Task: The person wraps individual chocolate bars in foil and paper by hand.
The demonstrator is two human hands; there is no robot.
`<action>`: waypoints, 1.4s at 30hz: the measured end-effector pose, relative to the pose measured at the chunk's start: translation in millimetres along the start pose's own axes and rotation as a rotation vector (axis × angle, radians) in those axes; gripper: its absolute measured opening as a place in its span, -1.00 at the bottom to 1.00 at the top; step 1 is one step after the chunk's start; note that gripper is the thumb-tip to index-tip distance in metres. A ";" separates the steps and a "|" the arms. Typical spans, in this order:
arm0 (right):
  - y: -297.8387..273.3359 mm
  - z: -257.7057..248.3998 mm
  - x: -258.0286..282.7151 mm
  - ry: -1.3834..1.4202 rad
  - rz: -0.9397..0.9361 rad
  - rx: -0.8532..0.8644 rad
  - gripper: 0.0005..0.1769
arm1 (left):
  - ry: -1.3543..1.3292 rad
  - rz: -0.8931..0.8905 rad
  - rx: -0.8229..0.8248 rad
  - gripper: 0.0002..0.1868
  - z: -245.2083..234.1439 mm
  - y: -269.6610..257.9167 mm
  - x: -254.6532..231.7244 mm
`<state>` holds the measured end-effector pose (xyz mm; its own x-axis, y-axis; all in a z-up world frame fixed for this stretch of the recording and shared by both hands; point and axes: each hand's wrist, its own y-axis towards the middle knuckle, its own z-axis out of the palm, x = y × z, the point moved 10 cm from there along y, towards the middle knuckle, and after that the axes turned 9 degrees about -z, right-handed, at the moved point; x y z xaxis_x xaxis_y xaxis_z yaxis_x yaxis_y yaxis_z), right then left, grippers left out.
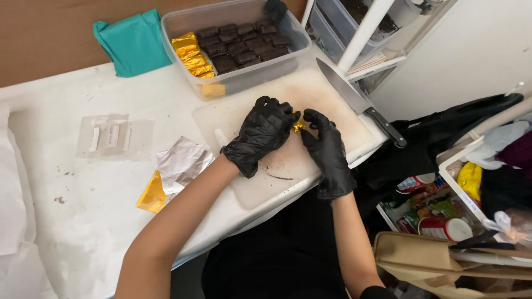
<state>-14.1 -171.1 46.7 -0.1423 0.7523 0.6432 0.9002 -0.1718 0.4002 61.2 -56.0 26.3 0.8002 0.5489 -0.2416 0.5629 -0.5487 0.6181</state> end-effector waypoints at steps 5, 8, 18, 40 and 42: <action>-13.4 -13.0 -36.6 -0.077 0.057 -0.060 -0.59 | -0.033 -0.011 0.145 -0.56 -2.0 2.7 1.3; -7.1 -10.9 -22.5 -0.126 0.066 -0.018 -0.66 | -0.104 -0.161 0.214 -0.50 4.0 5.3 9.9; 2.9 -2.8 -61.9 -0.049 0.268 0.062 -0.77 | -0.447 -0.435 0.321 -0.38 -58.9 12.0 -12.8; -4.2 -26.2 -10.4 -0.159 0.068 -0.074 -0.73 | -0.270 -0.220 0.336 -0.53 -25.9 9.3 2.3; -3.1 -29.7 -5.6 -0.117 0.074 -0.078 -0.76 | -0.257 -0.200 0.338 -0.54 -23.9 8.8 4.1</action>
<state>-28.3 -193.7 61.2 -0.0241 0.8039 0.5942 0.8711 -0.2748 0.4071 64.4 -43.5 48.6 0.6704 0.5139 -0.5352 0.7128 -0.6463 0.2723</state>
